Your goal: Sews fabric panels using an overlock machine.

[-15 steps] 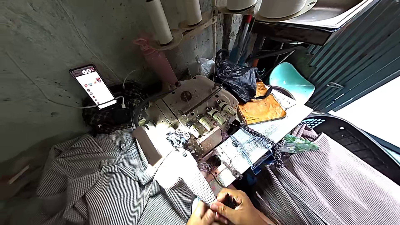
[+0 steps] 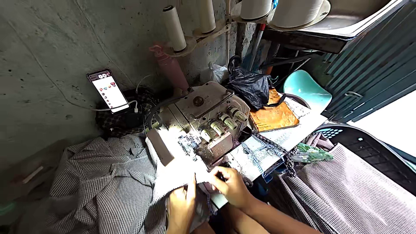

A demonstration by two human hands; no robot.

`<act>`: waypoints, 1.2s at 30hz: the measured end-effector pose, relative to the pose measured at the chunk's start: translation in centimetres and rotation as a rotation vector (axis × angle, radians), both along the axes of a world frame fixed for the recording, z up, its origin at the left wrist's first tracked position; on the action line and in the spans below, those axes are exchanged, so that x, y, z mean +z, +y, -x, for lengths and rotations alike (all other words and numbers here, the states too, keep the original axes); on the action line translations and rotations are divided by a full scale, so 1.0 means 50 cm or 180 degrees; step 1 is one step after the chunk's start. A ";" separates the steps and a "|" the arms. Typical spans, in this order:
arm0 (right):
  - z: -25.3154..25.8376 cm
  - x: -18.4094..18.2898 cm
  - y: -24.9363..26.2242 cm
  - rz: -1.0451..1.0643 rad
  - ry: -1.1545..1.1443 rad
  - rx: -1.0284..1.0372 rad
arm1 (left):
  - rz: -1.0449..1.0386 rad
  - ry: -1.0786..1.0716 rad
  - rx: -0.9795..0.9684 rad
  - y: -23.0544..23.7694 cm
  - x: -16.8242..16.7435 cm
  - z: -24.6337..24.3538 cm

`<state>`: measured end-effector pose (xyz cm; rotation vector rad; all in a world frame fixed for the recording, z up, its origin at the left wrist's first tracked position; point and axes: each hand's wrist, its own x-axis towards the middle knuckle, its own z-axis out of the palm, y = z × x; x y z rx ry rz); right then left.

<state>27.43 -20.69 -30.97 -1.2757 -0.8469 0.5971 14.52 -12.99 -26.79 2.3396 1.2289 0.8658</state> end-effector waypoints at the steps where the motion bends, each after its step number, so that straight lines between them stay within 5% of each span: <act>1: -0.009 0.005 0.018 0.0143 0.0021 -0.0035 | 0.0101 0.0210 -0.0048 0.011 0.006 -0.003; 6: -0.030 0.023 0.079 0.0383 0.0295 -0.0168 | 0.1377 0.1963 0.0076 0.070 0.104 -0.053; 8: -0.022 0.015 0.076 0.0261 0.0194 -0.0283 | 0.1396 0.2207 0.0045 0.096 0.114 -0.067; 16: -0.006 -0.129 -0.041 0.0109 -0.1325 -0.0546 | 0.0920 0.1538 0.0043 0.130 0.069 -0.030; 19: -0.009 -0.092 -0.067 0.0470 -0.1349 -0.0150 | 0.0433 0.0926 0.0090 0.117 0.035 0.001; 23: -0.011 0.011 -0.061 0.0419 -0.1859 0.0273 | 0.0560 0.1027 0.0458 0.084 0.062 0.016; 30: 0.022 0.102 0.048 0.0194 -0.3486 -0.0484 | 0.0110 0.0108 0.0822 0.048 0.059 0.054; 36: 0.041 0.091 0.134 0.0128 -0.3590 -0.0505 | 0.0368 -0.0501 0.0836 0.028 0.091 0.080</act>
